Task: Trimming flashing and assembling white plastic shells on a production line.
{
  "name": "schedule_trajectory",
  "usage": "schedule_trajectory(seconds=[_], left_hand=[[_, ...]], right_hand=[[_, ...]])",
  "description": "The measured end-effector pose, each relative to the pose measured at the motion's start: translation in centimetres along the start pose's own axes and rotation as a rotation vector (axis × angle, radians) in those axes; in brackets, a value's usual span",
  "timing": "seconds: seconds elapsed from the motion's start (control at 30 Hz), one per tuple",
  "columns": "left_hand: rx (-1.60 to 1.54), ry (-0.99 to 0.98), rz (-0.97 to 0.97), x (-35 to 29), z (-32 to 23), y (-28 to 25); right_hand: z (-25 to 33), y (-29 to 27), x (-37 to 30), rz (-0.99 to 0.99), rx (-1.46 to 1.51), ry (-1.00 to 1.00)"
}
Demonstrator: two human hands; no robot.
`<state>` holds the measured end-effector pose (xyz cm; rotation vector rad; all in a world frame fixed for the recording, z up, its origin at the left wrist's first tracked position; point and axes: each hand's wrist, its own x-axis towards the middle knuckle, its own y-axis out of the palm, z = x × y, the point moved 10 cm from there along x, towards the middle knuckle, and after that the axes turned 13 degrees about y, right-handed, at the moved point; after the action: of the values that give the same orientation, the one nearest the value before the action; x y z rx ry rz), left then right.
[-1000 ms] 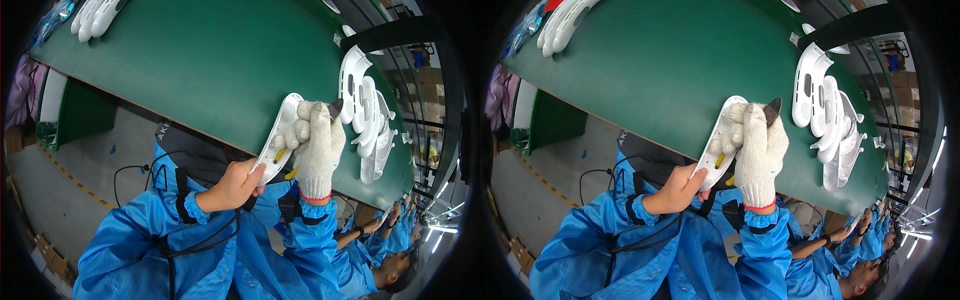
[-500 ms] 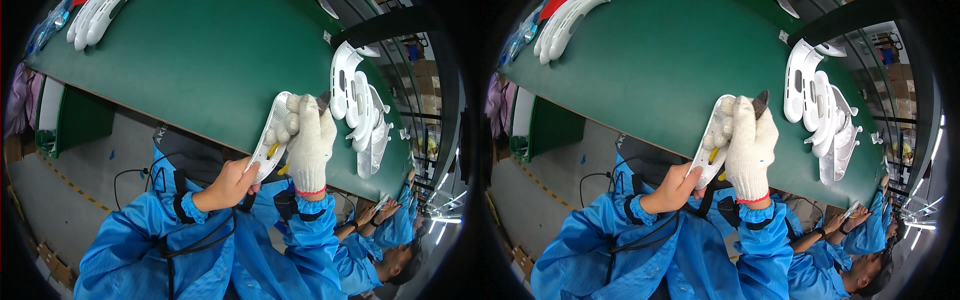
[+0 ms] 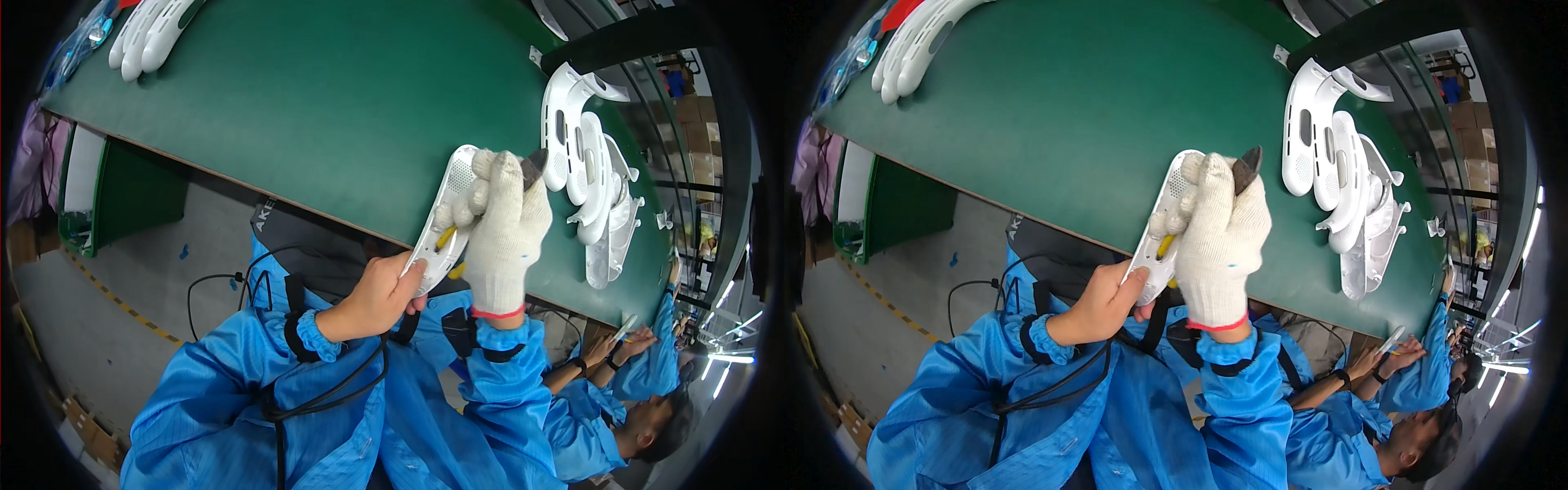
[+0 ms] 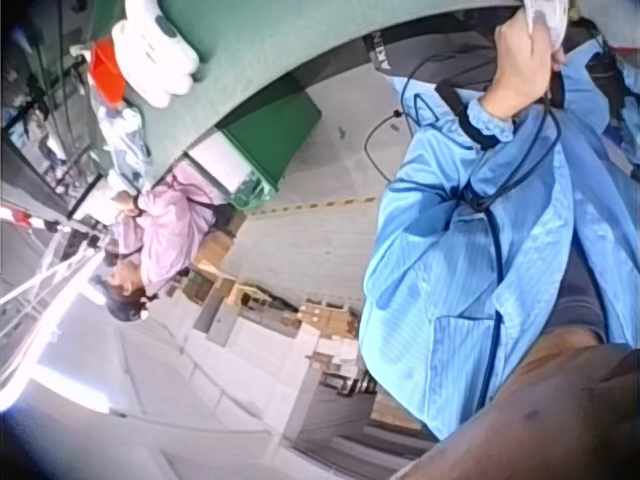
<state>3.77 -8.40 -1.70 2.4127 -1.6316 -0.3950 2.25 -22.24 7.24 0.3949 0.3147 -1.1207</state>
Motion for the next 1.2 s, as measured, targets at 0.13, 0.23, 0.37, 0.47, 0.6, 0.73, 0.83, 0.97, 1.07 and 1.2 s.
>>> schedule_trajectory(seconds=[0.13,0.23,0.37,0.47,0.6,0.73,0.83,0.97,1.07,1.2], left_hand=[[-0.015,-0.005,-0.008,0.0,0.3,0.0],[-0.027,-0.014,-0.019,-0.1,0.3,0.0],[-0.005,-0.015,-0.004,0.1,-0.1,0.1],[0.013,-0.003,0.004,0.1,-0.2,0.0],[0.025,-0.011,-0.002,0.3,-0.2,-0.2],[0.023,-0.025,0.016,0.3,-0.2,0.2],[0.044,-0.018,0.01,0.2,0.0,0.1],[0.055,-0.023,0.032,-0.1,0.1,-0.2],[0.12,-0.002,0.055,-0.4,-2.6,0.1],[0.557,0.192,0.115,-0.5,-7.7,-1.3]], right_hand=[[-0.1,-0.1,-0.4,-0.037,-0.021,-0.017],[0.0,-0.6,-0.1,-0.067,-0.115,-0.034],[-0.2,-0.8,0.2,0.025,-0.021,0.05],[-0.2,-0.5,0.2,0.046,0.025,0.043],[-0.1,-0.3,0.5,0.06,0.037,0.028],[0.5,-0.6,-0.1,0.056,0.037,0.028],[0.2,-0.5,0.3,0.082,0.047,0.045],[1.5,-0.8,1.3,0.201,0.14,0.13],[4.0,-2.1,3.0,0.211,0.033,0.009],[3.1,-0.3,5.0,0.308,-0.013,0.145]])
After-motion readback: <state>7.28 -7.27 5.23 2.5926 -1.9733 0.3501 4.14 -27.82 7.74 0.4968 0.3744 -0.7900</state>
